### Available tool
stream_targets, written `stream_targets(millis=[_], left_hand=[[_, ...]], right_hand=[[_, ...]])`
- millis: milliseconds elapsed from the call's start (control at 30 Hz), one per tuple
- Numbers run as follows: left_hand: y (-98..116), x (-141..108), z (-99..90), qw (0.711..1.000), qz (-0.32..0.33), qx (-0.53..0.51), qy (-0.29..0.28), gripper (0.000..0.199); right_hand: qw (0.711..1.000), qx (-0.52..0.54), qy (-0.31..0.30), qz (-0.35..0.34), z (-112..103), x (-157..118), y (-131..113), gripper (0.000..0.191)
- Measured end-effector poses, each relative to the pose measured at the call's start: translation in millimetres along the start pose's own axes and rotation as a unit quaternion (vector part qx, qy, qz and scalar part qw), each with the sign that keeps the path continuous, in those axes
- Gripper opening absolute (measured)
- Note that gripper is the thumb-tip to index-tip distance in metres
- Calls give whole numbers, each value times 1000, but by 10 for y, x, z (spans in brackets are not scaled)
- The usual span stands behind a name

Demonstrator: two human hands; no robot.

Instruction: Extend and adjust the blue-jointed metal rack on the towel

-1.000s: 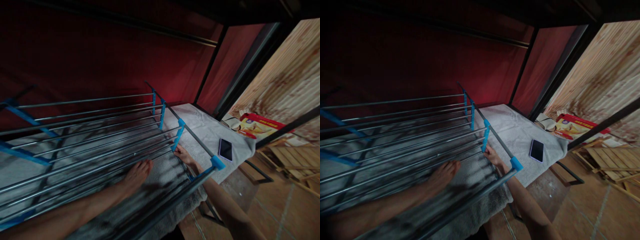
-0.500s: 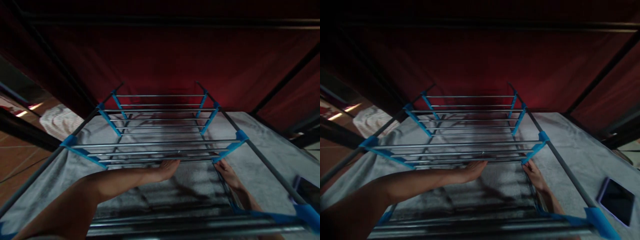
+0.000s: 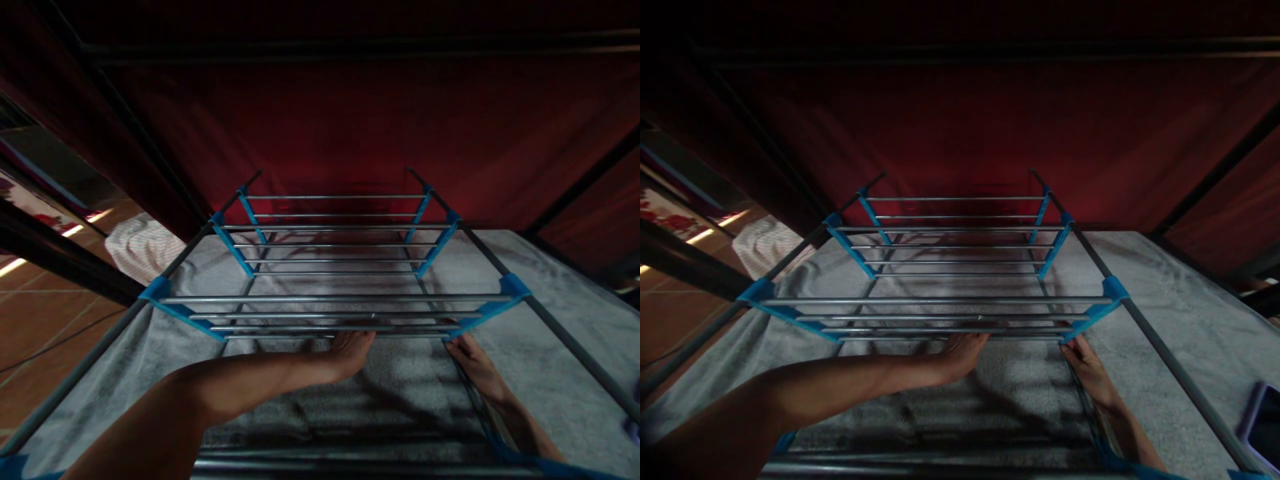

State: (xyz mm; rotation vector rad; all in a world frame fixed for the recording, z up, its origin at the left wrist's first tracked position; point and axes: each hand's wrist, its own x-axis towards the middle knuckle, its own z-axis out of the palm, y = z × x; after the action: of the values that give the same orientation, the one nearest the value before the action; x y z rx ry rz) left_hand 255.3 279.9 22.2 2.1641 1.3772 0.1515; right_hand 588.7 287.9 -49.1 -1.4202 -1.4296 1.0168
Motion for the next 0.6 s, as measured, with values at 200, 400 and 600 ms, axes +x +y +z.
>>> stream_targets(millis=[200,400,600], left_hand=[[71,100,-49,1000,-1,-5,1,35],[54,190,-108,999,38,11,36,41],[-5,298,-58,994,76,49,62,40]], right_hand=[[1000,-11,12,-22,4,35,15,27],[1000,-3,8,-20,46,22,-154,22],[1000,2,4,-16,50,66,-95,19]])
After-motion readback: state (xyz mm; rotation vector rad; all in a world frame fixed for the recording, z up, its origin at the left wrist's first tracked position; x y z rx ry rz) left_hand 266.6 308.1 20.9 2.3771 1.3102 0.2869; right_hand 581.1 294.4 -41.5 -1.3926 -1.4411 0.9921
